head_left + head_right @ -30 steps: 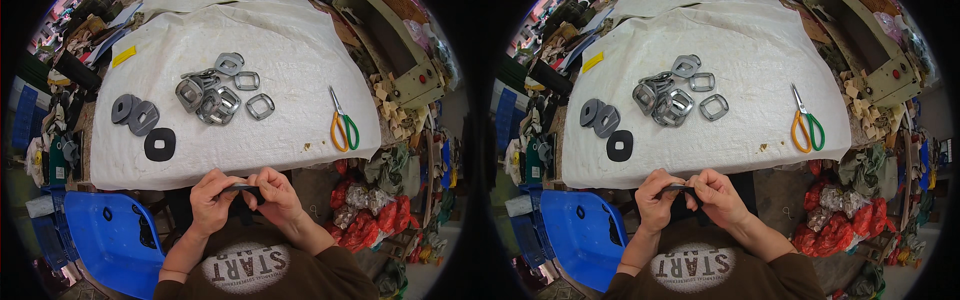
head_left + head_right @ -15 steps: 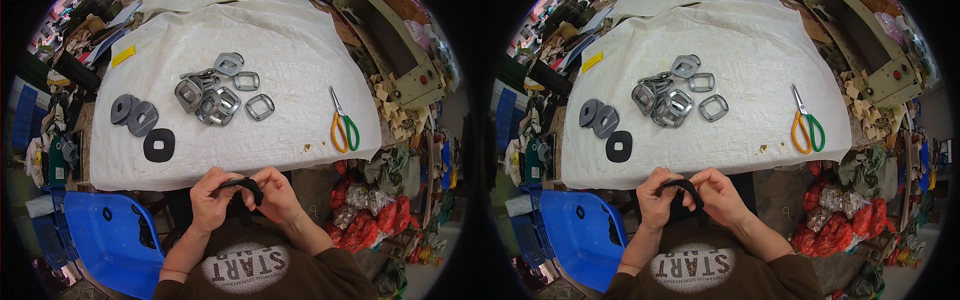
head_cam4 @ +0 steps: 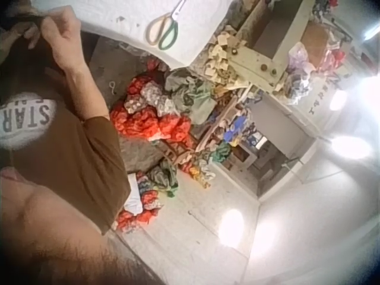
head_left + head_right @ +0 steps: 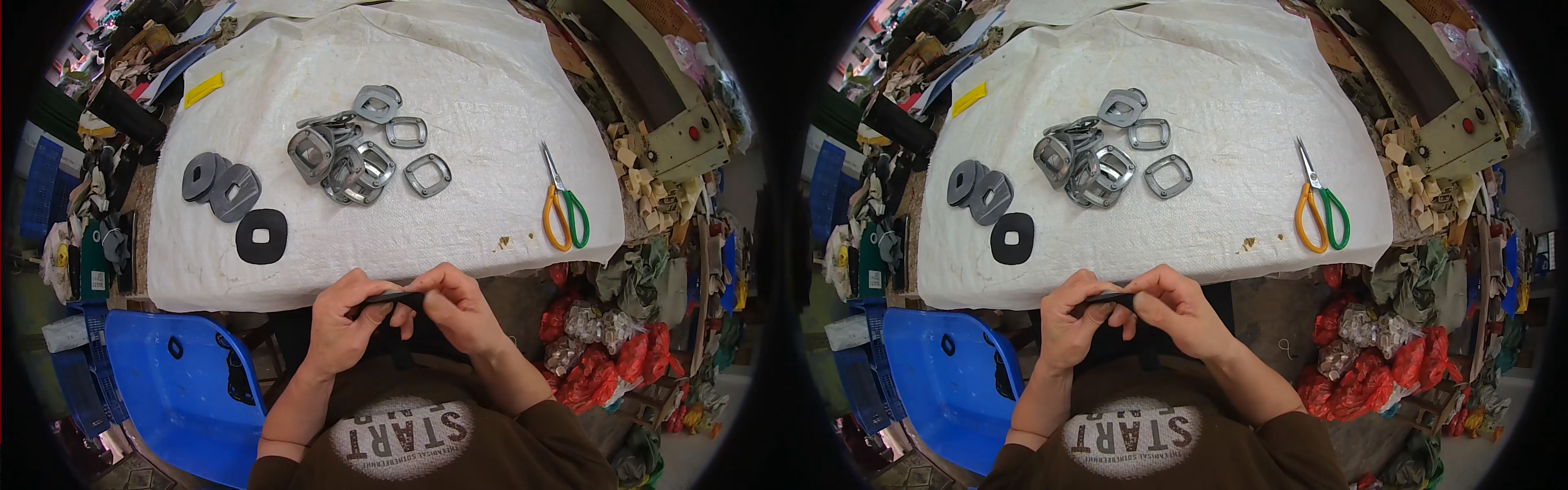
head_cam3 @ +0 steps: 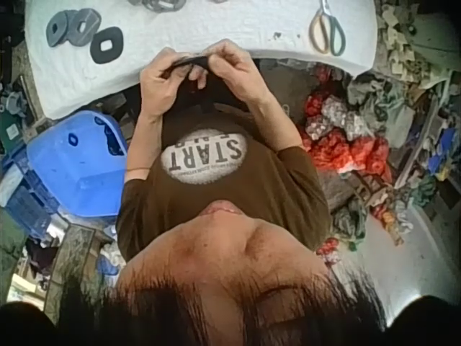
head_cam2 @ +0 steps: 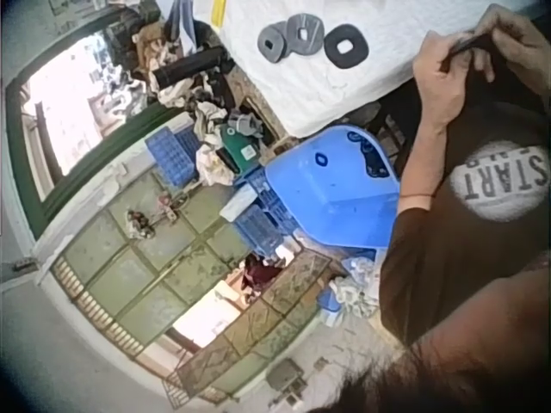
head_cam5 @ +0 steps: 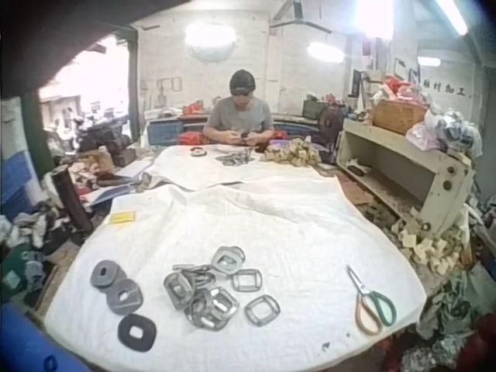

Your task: Manually fitting foam padding into metal frame rings as part of a shoe assembly process.

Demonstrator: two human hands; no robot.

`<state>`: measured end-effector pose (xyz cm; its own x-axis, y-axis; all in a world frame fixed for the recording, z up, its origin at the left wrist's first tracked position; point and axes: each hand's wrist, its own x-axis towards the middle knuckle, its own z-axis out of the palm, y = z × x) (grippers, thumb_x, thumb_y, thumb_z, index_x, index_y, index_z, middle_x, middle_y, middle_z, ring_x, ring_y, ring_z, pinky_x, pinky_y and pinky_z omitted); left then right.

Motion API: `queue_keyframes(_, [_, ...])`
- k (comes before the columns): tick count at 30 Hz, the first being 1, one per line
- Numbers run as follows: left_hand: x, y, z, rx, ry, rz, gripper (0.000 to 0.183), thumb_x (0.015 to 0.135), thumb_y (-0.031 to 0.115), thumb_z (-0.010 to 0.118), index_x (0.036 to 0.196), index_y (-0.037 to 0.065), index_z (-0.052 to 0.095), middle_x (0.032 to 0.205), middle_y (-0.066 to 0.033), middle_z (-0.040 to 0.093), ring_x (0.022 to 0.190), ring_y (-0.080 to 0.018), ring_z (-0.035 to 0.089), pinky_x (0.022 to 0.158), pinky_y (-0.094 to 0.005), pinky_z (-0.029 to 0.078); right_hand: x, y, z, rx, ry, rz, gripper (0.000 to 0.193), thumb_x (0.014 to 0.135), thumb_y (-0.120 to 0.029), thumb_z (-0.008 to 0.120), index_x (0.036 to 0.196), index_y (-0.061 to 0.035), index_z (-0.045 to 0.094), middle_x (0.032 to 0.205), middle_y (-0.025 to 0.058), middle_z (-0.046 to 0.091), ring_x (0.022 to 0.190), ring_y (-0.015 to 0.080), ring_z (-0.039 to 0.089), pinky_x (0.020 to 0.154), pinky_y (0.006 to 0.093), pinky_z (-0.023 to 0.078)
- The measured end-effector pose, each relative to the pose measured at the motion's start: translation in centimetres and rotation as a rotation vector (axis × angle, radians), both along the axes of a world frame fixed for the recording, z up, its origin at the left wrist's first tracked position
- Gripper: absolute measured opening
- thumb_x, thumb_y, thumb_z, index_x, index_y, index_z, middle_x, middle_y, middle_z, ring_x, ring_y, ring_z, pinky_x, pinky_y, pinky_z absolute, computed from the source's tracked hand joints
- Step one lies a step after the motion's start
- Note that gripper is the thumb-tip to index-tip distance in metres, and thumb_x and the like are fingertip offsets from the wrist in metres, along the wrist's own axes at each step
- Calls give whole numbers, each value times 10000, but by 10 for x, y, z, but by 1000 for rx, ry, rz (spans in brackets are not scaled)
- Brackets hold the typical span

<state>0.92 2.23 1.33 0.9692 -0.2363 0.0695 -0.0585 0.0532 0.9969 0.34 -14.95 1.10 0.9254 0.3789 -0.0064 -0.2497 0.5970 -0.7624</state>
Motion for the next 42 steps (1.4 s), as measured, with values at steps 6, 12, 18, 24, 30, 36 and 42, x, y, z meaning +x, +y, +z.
queue_keyframes(6, [3,3,4,152,-156,-3,179,787,124,646,948,47,667,668,-15,522,610,-130,485,578,-239,394,-8,7,6,-337,-31,-165,147,916,-127,488,940,15,458,815,189,608,693,200,594,638,297,482])
queue_keyframes(12, [0,-2,4,153,-243,41,192,730,45,671,922,44,676,672,-20,512,608,-126,482,566,-233,398,-10,5,-1,-1,170,-108,146,898,-142,514,871,-5,473,766,165,594,674,192,589,610,283,472])
queue_keyframes(18, [0,-4,6,124,-255,21,135,708,43,688,838,9,675,664,-19,506,590,-116,461,536,-226,352,-4,-3,-10,263,306,179,151,904,-165,519,860,-26,476,748,149,599,634,180,579,577,263,473])
queue_keyframes(24, [2,-4,8,183,-214,19,156,765,39,645,917,49,675,673,-29,506,593,-129,481,549,-235,395,-5,-1,-11,234,260,82,168,907,-178,519,940,-16,488,788,125,590,679,188,594,607,289,490])
queue_keyframes(30, [5,0,8,192,-219,31,231,862,223,583,880,9,667,630,-8,447,565,-93,402,515,-224,301,-4,-3,-3,-30,86,-4,328,880,-157,569,1124,10,427,828,132,609,749,189,596,677,302,488])
queue_keyframes(36, [6,3,-1,105,-70,-21,249,847,253,616,893,10,645,696,-35,559,634,-112,503,602,-251,415,-5,-3,-18,-39,56,14,213,887,-159,554,1004,-16,449,845,167,603,747,223,602,666,334,493])
queue_keyframes(42, [2,-3,-5,-298,102,144,350,813,145,661,1078,-29,513,807,-48,586,824,-136,567,755,-259,448,-3,2,-9,79,56,-96,171,899,-159,538,934,-15,454,832,148,618,760,192,606,698,314,490])
